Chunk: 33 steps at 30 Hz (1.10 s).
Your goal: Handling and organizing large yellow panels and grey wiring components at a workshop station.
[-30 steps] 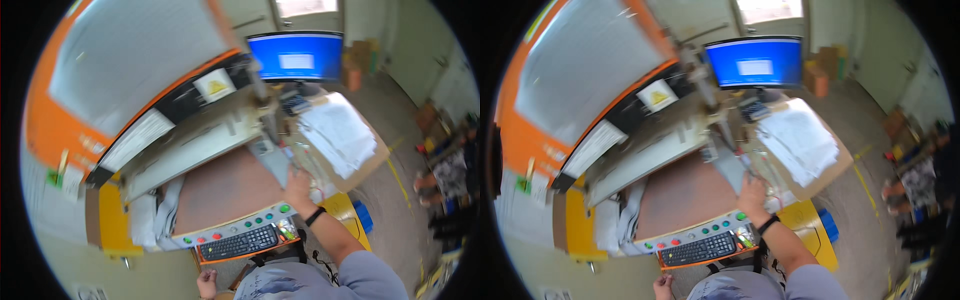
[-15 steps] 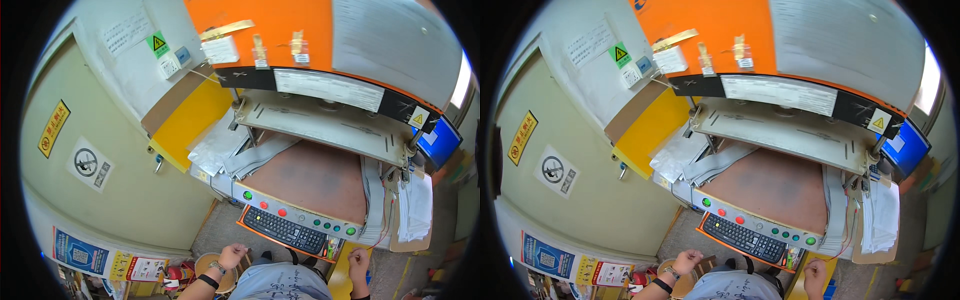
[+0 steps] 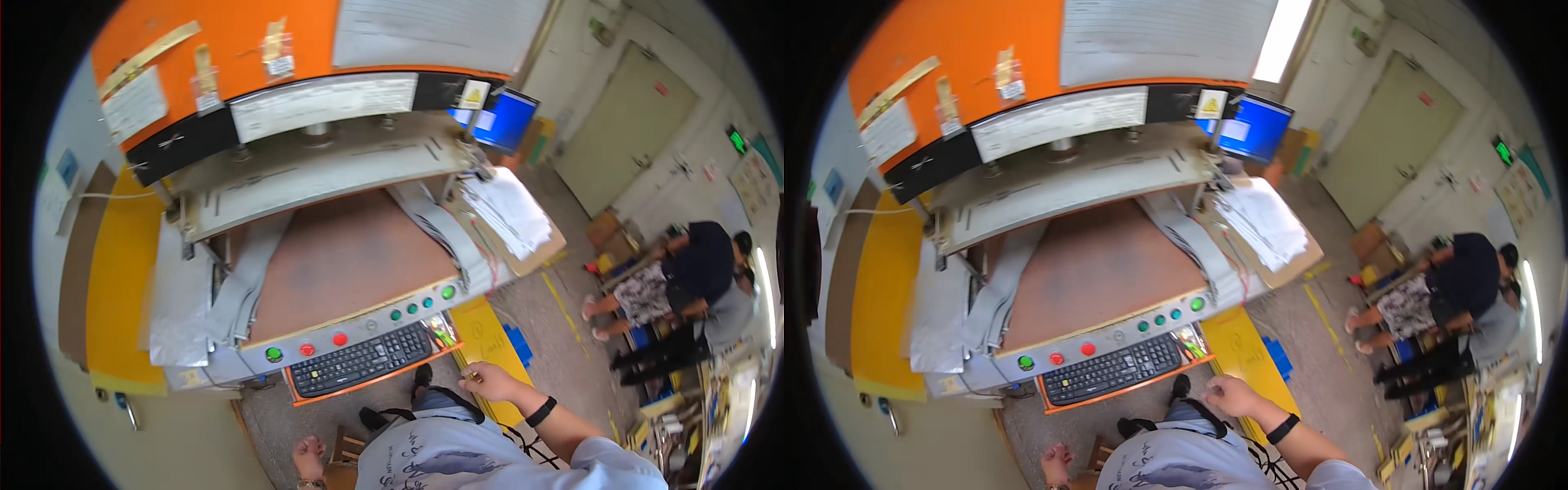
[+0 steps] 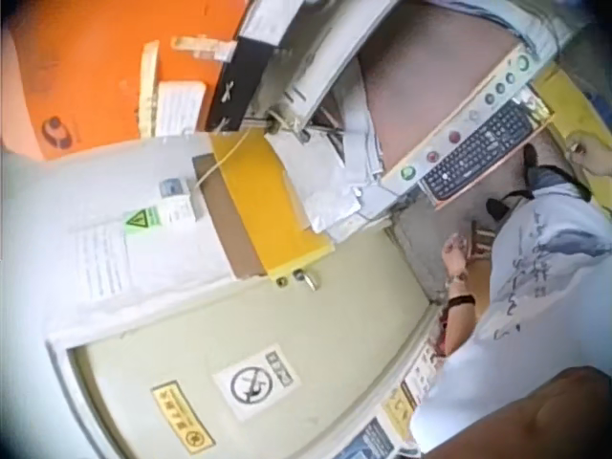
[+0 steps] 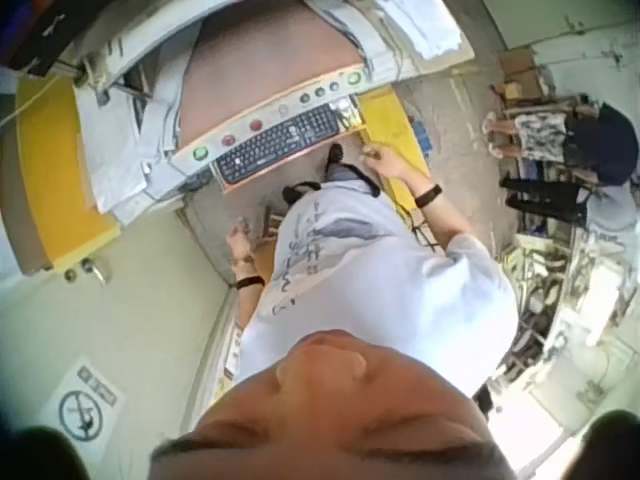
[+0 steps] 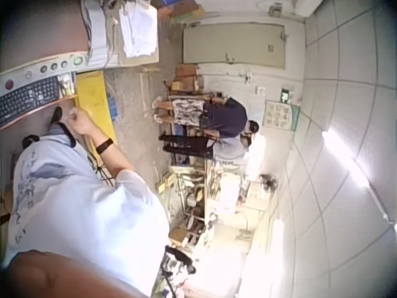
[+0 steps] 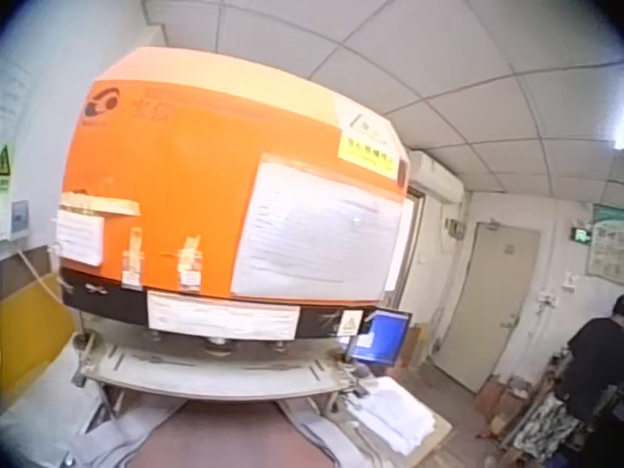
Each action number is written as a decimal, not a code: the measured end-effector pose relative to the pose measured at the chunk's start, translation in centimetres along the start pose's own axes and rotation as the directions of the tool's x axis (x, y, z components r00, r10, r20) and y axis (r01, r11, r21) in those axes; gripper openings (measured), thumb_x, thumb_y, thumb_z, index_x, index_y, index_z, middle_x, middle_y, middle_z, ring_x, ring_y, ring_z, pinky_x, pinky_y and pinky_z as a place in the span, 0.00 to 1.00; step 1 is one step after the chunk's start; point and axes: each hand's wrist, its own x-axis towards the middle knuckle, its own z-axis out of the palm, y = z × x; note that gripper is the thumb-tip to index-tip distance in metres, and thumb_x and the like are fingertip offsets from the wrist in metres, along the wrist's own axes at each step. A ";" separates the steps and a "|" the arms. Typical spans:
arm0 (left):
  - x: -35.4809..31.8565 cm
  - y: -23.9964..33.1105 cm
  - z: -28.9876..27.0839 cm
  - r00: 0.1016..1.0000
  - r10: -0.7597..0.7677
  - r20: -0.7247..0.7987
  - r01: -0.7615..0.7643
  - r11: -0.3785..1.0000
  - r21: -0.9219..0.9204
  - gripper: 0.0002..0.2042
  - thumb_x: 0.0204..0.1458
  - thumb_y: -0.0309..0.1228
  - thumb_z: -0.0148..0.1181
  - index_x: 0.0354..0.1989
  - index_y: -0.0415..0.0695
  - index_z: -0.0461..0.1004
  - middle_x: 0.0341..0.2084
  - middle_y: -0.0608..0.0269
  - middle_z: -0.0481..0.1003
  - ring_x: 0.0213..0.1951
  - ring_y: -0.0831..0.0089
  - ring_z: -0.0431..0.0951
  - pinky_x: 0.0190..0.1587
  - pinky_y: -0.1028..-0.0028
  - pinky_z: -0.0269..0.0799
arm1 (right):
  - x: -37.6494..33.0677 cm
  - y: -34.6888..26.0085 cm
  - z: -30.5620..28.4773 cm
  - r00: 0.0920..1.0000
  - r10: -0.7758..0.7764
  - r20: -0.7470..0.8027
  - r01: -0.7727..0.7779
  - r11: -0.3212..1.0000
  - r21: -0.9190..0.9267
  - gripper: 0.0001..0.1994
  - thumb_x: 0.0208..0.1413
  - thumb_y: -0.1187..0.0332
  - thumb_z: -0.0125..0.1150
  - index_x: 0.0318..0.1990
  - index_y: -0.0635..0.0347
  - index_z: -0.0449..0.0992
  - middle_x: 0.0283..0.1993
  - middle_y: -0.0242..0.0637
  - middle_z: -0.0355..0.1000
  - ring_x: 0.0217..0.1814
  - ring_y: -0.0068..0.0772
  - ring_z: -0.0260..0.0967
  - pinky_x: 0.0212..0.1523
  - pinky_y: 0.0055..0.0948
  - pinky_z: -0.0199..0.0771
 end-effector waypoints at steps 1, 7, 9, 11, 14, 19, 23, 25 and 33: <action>1.3 -3.1 -0.4 0.993 -0.117 0.004 0.118 0.993 -0.031 0.08 0.61 0.30 0.62 0.38 0.36 0.79 0.29 0.60 0.80 0.29 0.73 0.79 0.35 0.75 0.77 | -0.9 0.5 0.1 0.999 0.039 -0.004 -0.039 0.999 -0.025 0.20 0.56 0.55 0.67 0.48 0.62 0.80 0.41 0.50 0.79 0.42 0.45 0.78 0.45 0.38 0.77; 1.9 -12.0 -0.1 0.953 -0.302 -0.013 0.266 0.819 0.509 0.13 0.59 0.37 0.63 0.38 0.37 0.78 0.30 0.57 0.80 0.30 0.66 0.79 0.36 0.67 0.77 | -6.2 6.8 1.4 0.969 0.244 -0.033 -0.238 0.961 0.140 0.20 0.59 0.54 0.66 0.50 0.60 0.80 0.43 0.43 0.80 0.45 0.36 0.78 0.48 0.34 0.77; 1.6 -12.4 0.0 0.922 -0.375 0.094 0.240 0.745 0.622 0.14 0.59 0.38 0.63 0.40 0.37 0.77 0.32 0.57 0.79 0.32 0.65 0.79 0.37 0.66 0.75 | -8.1 9.3 2.1 0.930 0.367 0.010 -0.361 0.912 0.195 0.19 0.60 0.56 0.67 0.51 0.60 0.80 0.46 0.40 0.80 0.47 0.33 0.77 0.50 0.32 0.76; 1.4 -12.2 0.6 0.897 -0.413 0.158 0.188 0.681 0.708 0.15 0.58 0.39 0.63 0.42 0.38 0.76 0.33 0.57 0.79 0.34 0.65 0.78 0.39 0.65 0.74 | -10.0 12.7 2.3 0.899 0.432 -0.064 -0.411 0.887 0.209 0.17 0.58 0.54 0.65 0.42 0.60 0.82 0.37 0.40 0.80 0.42 0.33 0.78 0.45 0.35 0.77; 1.5 -11.8 2.1 0.877 -0.427 0.222 0.086 0.592 0.801 0.17 0.58 0.41 0.63 0.44 0.38 0.75 0.36 0.57 0.78 0.37 0.64 0.77 0.42 0.63 0.73 | -13.6 18.2 2.3 0.825 0.563 -0.049 -0.542 0.814 0.208 0.17 0.57 0.54 0.65 0.41 0.59 0.83 0.38 0.41 0.81 0.43 0.36 0.78 0.46 0.35 0.77; 2.4 -10.7 5.5 0.874 -0.378 0.305 -0.123 0.435 0.892 0.20 0.58 0.44 0.62 0.49 0.40 0.72 0.40 0.56 0.77 0.41 0.63 0.76 0.46 0.61 0.70 | -18.7 24.2 2.3 0.703 0.711 0.009 -0.710 0.702 0.060 0.19 0.57 0.53 0.65 0.45 0.60 0.83 0.42 0.44 0.82 0.45 0.39 0.79 0.48 0.37 0.77; 2.8 -9.9 9.5 0.879 -0.311 0.362 -0.278 0.283 0.918 0.23 0.57 0.46 0.62 0.53 0.40 0.70 0.43 0.55 0.76 0.44 0.62 0.75 0.49 0.59 0.68 | -21.5 28.6 3.6 0.729 0.683 0.040 -0.677 0.711 0.191 0.17 0.60 0.56 0.64 0.47 0.60 0.83 0.40 0.39 0.82 0.41 0.32 0.78 0.45 0.34 0.78; 3.0 -10.1 11.0 0.878 -0.290 0.382 -0.339 0.188 0.922 0.25 0.57 0.47 0.62 0.54 0.41 0.69 0.45 0.55 0.76 0.46 0.62 0.74 0.51 0.58 0.67 | -21.2 30.0 2.5 0.750 0.659 0.056 -0.652 0.723 0.227 0.17 0.60 0.55 0.64 0.47 0.60 0.83 0.40 0.40 0.82 0.42 0.32 0.79 0.46 0.34 0.78; 5.2 -14.7 11.7 0.858 -0.293 0.422 -0.491 -0.229 0.840 0.32 0.56 0.52 0.62 0.61 0.43 0.65 0.51 0.54 0.74 0.53 0.60 0.72 0.58 0.55 0.63 | -25.0 34.1 -1.3 0.707 0.707 -0.001 -0.696 0.697 0.170 0.17 0.59 0.54 0.65 0.46 0.57 0.83 0.41 0.41 0.82 0.43 0.36 0.80 0.47 0.34 0.78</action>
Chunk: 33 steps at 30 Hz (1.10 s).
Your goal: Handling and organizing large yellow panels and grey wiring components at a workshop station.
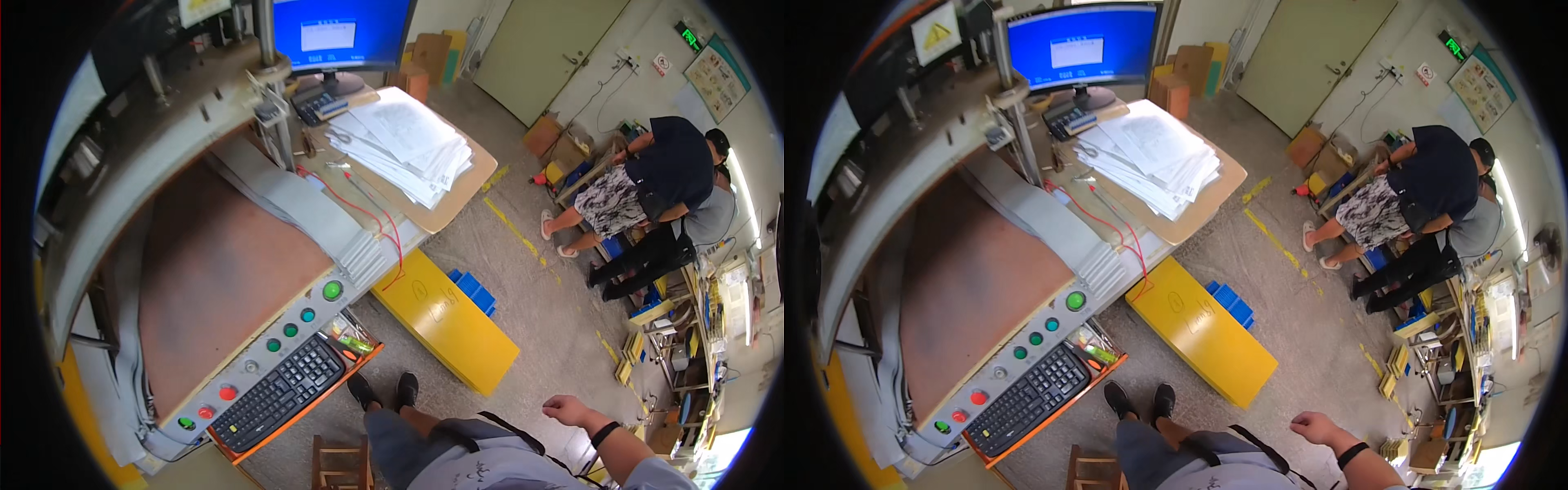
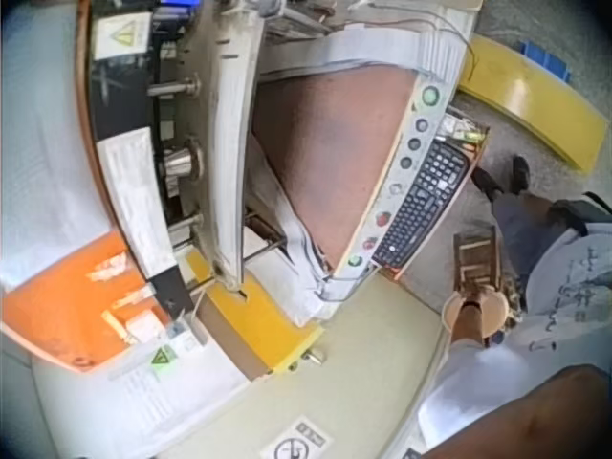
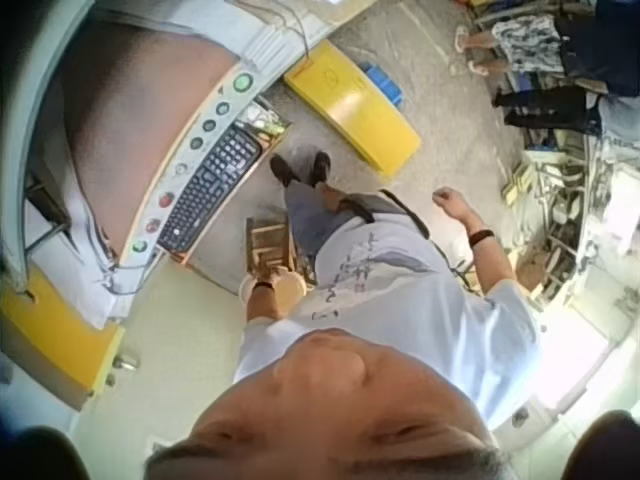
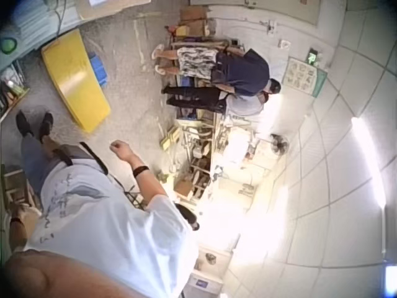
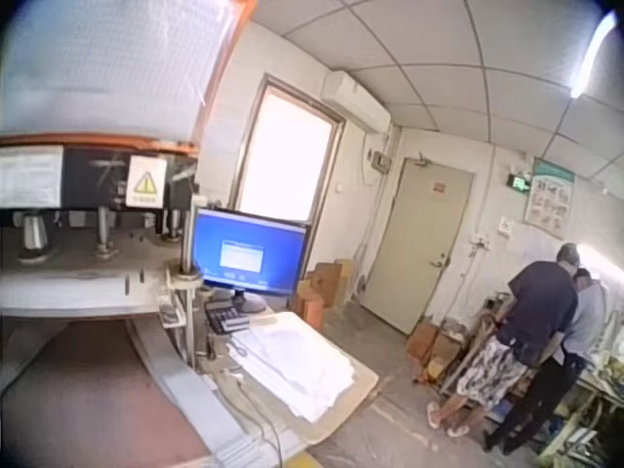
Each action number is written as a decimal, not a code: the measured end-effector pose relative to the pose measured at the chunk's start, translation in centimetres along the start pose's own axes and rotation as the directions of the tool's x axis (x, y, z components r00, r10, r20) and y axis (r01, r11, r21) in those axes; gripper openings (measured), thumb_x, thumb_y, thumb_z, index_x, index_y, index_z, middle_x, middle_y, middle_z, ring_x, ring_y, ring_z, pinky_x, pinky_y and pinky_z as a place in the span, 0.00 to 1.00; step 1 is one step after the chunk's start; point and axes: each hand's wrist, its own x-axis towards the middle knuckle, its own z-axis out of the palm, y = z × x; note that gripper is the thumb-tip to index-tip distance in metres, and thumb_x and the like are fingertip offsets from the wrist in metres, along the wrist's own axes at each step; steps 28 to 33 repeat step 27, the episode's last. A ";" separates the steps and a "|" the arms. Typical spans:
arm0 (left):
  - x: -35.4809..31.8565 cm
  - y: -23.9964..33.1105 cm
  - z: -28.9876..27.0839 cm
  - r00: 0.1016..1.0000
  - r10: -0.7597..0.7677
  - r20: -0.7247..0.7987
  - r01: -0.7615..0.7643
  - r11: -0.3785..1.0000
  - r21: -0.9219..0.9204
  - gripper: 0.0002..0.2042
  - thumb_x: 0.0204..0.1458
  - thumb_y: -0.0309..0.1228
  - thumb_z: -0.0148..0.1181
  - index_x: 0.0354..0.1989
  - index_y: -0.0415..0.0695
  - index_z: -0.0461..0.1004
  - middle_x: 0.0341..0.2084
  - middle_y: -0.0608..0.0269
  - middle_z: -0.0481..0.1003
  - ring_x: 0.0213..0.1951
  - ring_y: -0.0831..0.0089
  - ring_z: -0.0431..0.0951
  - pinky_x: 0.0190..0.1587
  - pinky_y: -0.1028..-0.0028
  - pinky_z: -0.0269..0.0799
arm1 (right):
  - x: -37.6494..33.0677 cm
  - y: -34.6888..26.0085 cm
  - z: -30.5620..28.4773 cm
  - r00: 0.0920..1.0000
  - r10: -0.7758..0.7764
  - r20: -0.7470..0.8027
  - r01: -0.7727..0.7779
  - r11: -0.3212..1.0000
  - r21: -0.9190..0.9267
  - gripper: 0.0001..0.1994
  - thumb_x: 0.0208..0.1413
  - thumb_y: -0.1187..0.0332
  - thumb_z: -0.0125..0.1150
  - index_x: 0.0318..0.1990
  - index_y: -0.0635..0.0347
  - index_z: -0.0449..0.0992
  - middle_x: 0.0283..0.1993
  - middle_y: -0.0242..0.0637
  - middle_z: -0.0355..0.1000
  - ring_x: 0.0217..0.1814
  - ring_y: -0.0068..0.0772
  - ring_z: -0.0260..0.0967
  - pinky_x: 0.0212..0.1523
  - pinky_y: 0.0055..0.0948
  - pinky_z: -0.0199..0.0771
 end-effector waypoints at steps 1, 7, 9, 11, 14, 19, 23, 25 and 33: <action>0.4 -0.1 1.0 1.000 0.010 0.011 -0.011 0.999 0.052 0.32 0.56 0.52 0.62 0.62 0.43 0.65 0.52 0.54 0.74 0.54 0.60 0.72 0.58 0.54 0.62 | 0.2 0.5 -0.5 0.998 0.069 0.005 -0.069 0.996 0.054 0.16 0.58 0.55 0.65 0.46 0.57 0.83 0.41 0.41 0.82 0.43 0.36 0.80 0.47 0.34 0.79; 2.4 -2.3 5.1 0.992 0.066 0.104 -0.098 0.932 0.349 0.38 0.56 0.56 0.62 0.68 0.44 0.62 0.57 0.53 0.73 0.59 0.59 0.70 0.63 0.52 0.59 | 1.0 3.1 -0.3 0.986 0.164 0.031 -0.165 0.984 0.065 0.17 0.59 0.55 0.66 0.47 0.57 0.83 0.43 0.40 0.82 0.45 0.34 0.79 0.50 0.32 0.78; 2.6 -3.3 5.7 0.987 0.082 0.136 -0.133 0.897 0.422 0.39 0.56 0.57 0.62 0.70 0.45 0.61 0.59 0.53 0.72 0.61 0.58 0.70 0.65 0.51 0.58 | 0.5 0.8 -0.5 0.984 0.166 0.068 -0.171 0.983 0.075 0.17 0.59 0.55 0.66 0.47 0.57 0.83 0.44 0.40 0.82 0.45 0.35 0.79 0.50 0.33 0.78; 3.1 -3.9 5.7 0.980 0.106 0.168 -0.177 0.848 0.500 0.41 0.55 0.58 0.62 0.71 0.45 0.60 0.61 0.53 0.72 0.63 0.58 0.69 0.67 0.50 0.57 | 0.4 -0.5 -0.9 0.984 0.152 0.093 -0.160 0.984 0.082 0.17 0.59 0.54 0.66 0.47 0.56 0.83 0.44 0.40 0.82 0.46 0.35 0.79 0.50 0.33 0.78; 4.1 -4.3 3.5 0.978 0.135 0.156 -0.201 0.800 0.565 0.43 0.55 0.59 0.62 0.73 0.45 0.59 0.62 0.53 0.71 0.64 0.58 0.68 0.69 0.49 0.56 | 0.9 -0.9 -0.6 0.990 0.125 0.072 -0.133 0.985 0.109 0.17 0.59 0.55 0.66 0.48 0.57 0.83 0.43 0.40 0.82 0.45 0.35 0.79 0.50 0.32 0.78; 4.7 2.5 -9.2 0.822 0.351 -0.449 -0.174 0.905 0.389 0.24 0.55 0.52 0.59 0.49 0.45 0.70 0.43 0.56 0.70 0.46 0.57 0.69 0.48 0.50 0.63 | 0.3 -2.2 -0.3 0.994 0.105 0.004 -0.104 0.985 0.140 0.14 0.61 0.61 0.66 0.49 0.59 0.81 0.42 0.36 0.82 0.44 0.29 0.78 0.48 0.31 0.77; 4.2 2.8 -13.2 0.692 0.573 -0.439 -0.439 0.817 0.374 0.19 0.56 0.49 0.57 0.39 0.44 0.84 0.29 0.54 0.82 0.38 0.51 0.82 0.45 0.45 0.75 | 0.6 -3.4 1.4 0.996 0.084 0.020 -0.087 0.964 0.252 0.14 0.61 0.61 0.66 0.49 0.59 0.81 0.41 0.36 0.82 0.44 0.29 0.78 0.48 0.31 0.77; 6.1 2.8 -10.8 0.854 0.468 -0.228 -0.424 0.880 0.216 0.20 0.55 0.49 0.58 0.43 0.46 0.83 0.34 0.53 0.83 0.40 0.50 0.82 0.47 0.46 0.75 | 0.6 -3.5 2.6 0.998 0.064 0.011 -0.064 0.956 0.287 0.15 0.60 0.61 0.66 0.49 0.59 0.82 0.41 0.37 0.82 0.43 0.30 0.78 0.48 0.32 0.77; 5.9 2.8 -10.4 0.938 0.346 0.018 -0.346 0.936 0.066 0.21 0.54 0.49 0.59 0.47 0.47 0.82 0.40 0.52 0.83 0.42 0.49 0.82 0.48 0.47 0.75 | -0.1 -4.0 3.0 0.998 0.063 0.000 -0.061 0.963 0.261 0.16 0.59 0.58 0.67 0.49 0.59 0.82 0.43 0.41 0.82 0.45 0.34 0.79 0.49 0.32 0.78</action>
